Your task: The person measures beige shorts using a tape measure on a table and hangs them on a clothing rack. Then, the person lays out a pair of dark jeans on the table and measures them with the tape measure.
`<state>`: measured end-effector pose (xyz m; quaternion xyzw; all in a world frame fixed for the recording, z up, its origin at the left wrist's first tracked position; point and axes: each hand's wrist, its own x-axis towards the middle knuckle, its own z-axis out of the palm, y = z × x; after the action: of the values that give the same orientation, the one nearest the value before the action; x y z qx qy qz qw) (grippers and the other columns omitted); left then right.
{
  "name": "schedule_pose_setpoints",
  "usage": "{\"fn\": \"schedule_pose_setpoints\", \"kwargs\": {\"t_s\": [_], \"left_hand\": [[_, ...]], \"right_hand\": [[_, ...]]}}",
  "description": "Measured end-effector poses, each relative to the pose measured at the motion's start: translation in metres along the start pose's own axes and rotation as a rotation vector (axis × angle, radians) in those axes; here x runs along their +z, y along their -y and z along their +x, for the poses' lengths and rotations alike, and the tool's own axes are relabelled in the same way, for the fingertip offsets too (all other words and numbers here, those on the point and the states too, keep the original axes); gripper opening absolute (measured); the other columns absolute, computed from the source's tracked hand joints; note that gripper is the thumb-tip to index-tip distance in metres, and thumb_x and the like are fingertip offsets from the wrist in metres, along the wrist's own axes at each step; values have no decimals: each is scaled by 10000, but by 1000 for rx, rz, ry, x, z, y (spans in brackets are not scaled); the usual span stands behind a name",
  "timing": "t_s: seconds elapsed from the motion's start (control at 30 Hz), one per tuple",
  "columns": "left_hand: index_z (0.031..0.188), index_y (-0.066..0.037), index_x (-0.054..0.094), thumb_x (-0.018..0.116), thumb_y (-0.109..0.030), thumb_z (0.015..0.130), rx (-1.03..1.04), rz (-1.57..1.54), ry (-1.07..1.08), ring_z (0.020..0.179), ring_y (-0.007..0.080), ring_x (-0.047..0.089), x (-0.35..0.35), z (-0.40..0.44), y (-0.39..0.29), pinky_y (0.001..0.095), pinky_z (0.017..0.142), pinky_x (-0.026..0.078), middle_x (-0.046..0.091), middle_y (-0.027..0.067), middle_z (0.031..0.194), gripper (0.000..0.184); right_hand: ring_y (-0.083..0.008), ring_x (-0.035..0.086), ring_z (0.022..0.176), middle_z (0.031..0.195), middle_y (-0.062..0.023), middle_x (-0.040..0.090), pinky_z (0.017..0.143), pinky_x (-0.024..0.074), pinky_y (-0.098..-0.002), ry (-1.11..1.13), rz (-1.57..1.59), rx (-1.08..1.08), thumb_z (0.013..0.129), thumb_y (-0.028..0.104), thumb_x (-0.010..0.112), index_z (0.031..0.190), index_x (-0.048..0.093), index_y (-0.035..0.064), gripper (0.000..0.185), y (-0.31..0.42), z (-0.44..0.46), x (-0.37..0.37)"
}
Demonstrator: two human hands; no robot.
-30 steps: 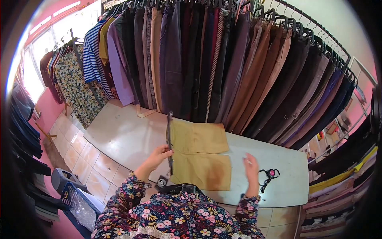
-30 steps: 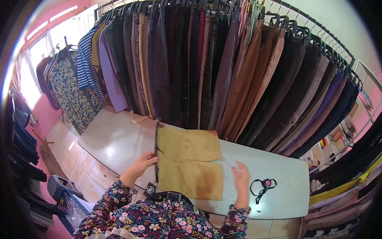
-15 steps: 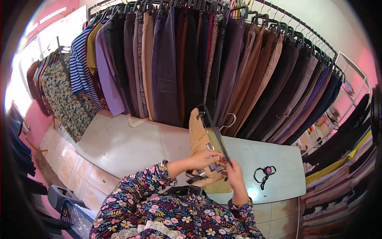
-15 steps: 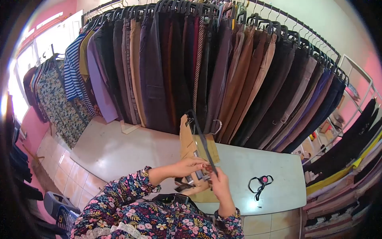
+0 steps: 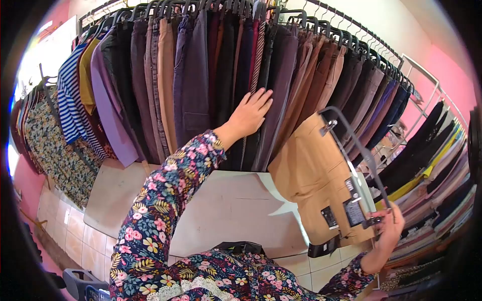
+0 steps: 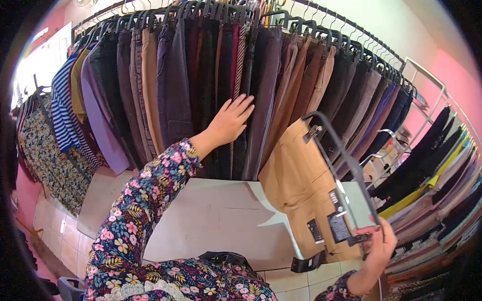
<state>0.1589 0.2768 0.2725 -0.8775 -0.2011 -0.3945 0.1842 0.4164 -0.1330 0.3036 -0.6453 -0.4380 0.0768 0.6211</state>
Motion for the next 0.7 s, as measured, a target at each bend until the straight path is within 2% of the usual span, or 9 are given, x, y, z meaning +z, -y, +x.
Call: {"fn": "schedule_pose_setpoints", "kwargs": {"t_s": [0.07, 0.13, 0.2, 0.23, 0.3, 0.37, 0.47, 0.67, 0.7], "left_hand": [[1400, -110, 400, 605, -151, 817, 188, 225, 151, 1355, 276, 305, 14, 5, 13, 499, 1099, 248, 445, 100, 1377, 620], [1398, -142, 410, 584, -143, 825, 153, 334, 205, 1346, 276, 313, 28, -4, 42, 489, 1110, 227, 452, 92, 1364, 599], [1376, -226, 455, 527, -130, 845, 37, 528, 296, 1312, 273, 342, 28, -12, 57, 462, 1136, 167, 480, 78, 1312, 544], [1305, -182, 527, 514, -150, 856, 23, 547, 269, 1301, 274, 346, 23, -20, 63, 460, 1140, 162, 479, 88, 1301, 451], [1222, -148, 581, 497, -177, 867, 38, 857, 464, 1318, 263, 323, 13, -25, 64, 460, 1150, 144, 458, 76, 1330, 366], [1199, -138, 589, 494, -195, 870, 51, 857, 468, 1328, 261, 310, 8, -35, 71, 477, 1149, 144, 444, 71, 1349, 347], [1180, -133, 596, 489, -223, 880, 48, 830, 459, 1346, 258, 288, -2, -46, 73, 513, 1142, 149, 417, 61, 1385, 331], [1187, -138, 595, 492, -238, 900, -57, 800, 479, 1364, 247, 268, -7, -51, 80, 554, 1126, 166, 372, 47, 1433, 321], [1189, -139, 594, 493, -237, 903, -108, 782, 488, 1366, 242, 268, -6, -51, 83, 552, 1127, 166, 365, 42, 1439, 319]], "right_hand": [[-82, 580, 572, 739, -86, 647, 449, 362, -153, -76, -24, -2, 964, 234, 466, 1178, 528, -53, 362, 33, 1, -5], [-15, 455, 488, 721, -72, 637, 444, 318, -141, -149, -9, -31, 959, 198, 471, 1213, 532, -28, 345, 55, 2, 2], [-8, 442, 484, 713, -64, 632, 445, 315, -139, -115, -104, -111, 957, 191, 471, 1230, 530, -22, 352, 75, 8, -6], [0, 430, 481, 705, -56, 627, 446, 311, -136, -75, -190, -183, 954, 183, 471, 1248, 527, -17, 361, 86, 10, -7], [7, 421, 488, 687, -35, 613, 442, 302, -128, -64, -237, -304, 949, 196, 468, 1281, 511, -18, 397, 97, 21, -7], [-3, 479, 527, 703, -29, 608, 434, 295, -127, -24, -290, -266, 948, 186, 456, 1277, 517, -11, 388, 139, 25, 25], [-52, 602, 634, 732, -20, 595, 427, 303, -134, 142, -233, -321, 953, 162, 435, 1214, 580, 17, 332, 148, 68, 44], [-96, 597, 610, 764, -62, 639, 465, 396, -197, 406, -341, -322, 941, 141, 460, 1162, 606, 53, 280, 199, 141, 137], [-70, 580, 557, 729, -39, 631, 418, 337, -179, 396, -345, -332, 954, 169, 445, 1177, 600, 70, 290, 195, 162, 152]]}}
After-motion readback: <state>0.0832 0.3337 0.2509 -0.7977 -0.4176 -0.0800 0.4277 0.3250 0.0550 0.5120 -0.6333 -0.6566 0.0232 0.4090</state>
